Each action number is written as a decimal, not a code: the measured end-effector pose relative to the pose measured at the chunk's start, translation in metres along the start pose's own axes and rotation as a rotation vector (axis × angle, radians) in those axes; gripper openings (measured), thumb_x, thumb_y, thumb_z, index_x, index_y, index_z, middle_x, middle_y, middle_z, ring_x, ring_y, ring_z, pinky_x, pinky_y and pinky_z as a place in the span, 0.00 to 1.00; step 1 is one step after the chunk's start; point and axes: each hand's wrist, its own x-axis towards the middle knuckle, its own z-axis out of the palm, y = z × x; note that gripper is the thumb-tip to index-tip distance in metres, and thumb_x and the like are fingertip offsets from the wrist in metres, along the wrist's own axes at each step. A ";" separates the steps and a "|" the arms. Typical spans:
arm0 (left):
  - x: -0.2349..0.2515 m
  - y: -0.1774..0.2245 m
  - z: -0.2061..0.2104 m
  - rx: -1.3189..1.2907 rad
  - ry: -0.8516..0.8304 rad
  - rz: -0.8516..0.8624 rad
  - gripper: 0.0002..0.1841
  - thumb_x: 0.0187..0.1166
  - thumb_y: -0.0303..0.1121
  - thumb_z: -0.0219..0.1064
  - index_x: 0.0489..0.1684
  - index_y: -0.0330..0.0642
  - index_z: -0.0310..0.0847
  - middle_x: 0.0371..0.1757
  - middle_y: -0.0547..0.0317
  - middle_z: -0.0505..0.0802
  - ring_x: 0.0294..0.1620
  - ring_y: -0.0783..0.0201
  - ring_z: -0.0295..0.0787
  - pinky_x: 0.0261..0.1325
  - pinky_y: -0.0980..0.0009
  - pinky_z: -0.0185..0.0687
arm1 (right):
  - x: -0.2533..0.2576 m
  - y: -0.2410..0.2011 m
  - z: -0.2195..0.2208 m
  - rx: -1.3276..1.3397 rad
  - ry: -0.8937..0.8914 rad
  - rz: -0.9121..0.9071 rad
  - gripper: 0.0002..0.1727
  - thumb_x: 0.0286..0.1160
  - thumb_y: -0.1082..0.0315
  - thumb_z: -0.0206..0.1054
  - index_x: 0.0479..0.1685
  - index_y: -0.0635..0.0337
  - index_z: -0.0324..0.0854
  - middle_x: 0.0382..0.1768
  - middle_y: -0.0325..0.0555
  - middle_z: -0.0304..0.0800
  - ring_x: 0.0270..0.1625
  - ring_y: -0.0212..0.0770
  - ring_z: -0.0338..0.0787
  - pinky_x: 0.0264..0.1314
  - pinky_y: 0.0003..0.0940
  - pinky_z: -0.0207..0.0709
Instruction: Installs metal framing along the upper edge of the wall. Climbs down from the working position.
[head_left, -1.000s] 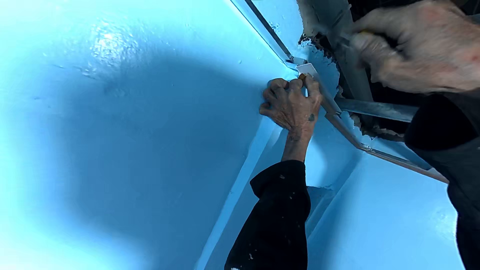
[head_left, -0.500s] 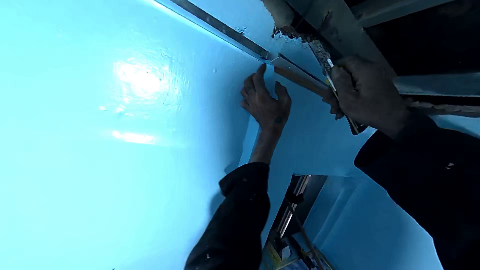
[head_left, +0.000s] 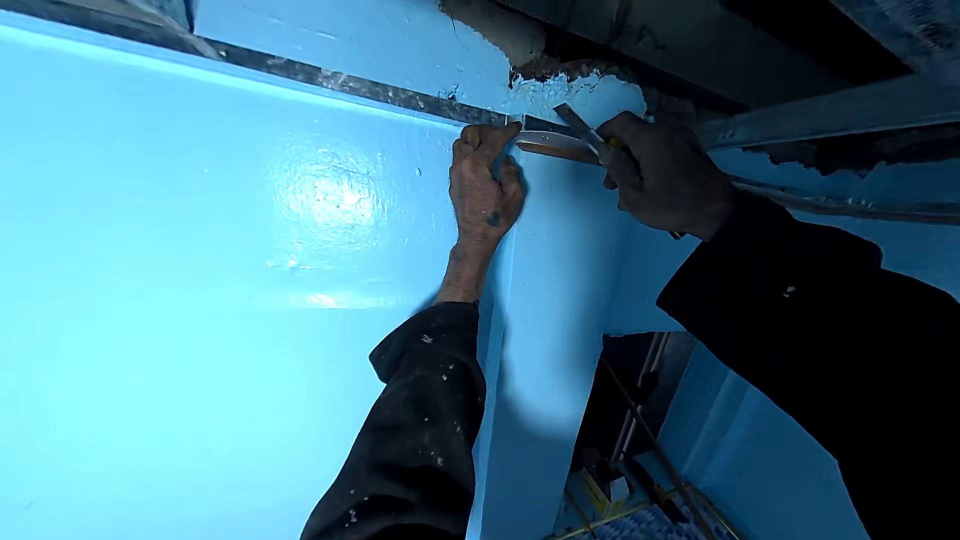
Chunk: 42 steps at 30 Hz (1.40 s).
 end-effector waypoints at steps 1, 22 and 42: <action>0.001 0.000 -0.001 0.001 0.000 0.005 0.20 0.73 0.24 0.57 0.58 0.40 0.92 0.54 0.41 0.91 0.58 0.48 0.87 0.59 0.56 0.81 | 0.003 0.000 -0.001 -0.009 -0.012 -0.002 0.19 0.94 0.59 0.46 0.69 0.57 0.76 0.37 0.49 0.87 0.33 0.48 0.90 0.39 0.50 0.84; 0.018 -0.001 -0.012 0.112 -0.067 0.085 0.14 0.83 0.39 0.63 0.44 0.43 0.95 0.45 0.52 0.97 0.50 0.57 0.94 0.57 0.56 0.84 | 0.022 -0.014 0.019 -0.218 -0.013 0.011 0.16 0.92 0.59 0.49 0.63 0.57 0.76 0.38 0.60 0.88 0.45 0.66 0.91 0.42 0.63 0.79; 0.014 -0.005 -0.014 0.179 -0.045 0.263 0.11 0.83 0.36 0.67 0.44 0.40 0.96 0.43 0.50 0.98 0.46 0.54 0.94 0.57 0.52 0.80 | 0.022 0.019 0.038 -0.245 0.168 -0.157 0.19 0.91 0.58 0.51 0.70 0.52 0.80 0.47 0.62 0.91 0.46 0.66 0.92 0.46 0.63 0.80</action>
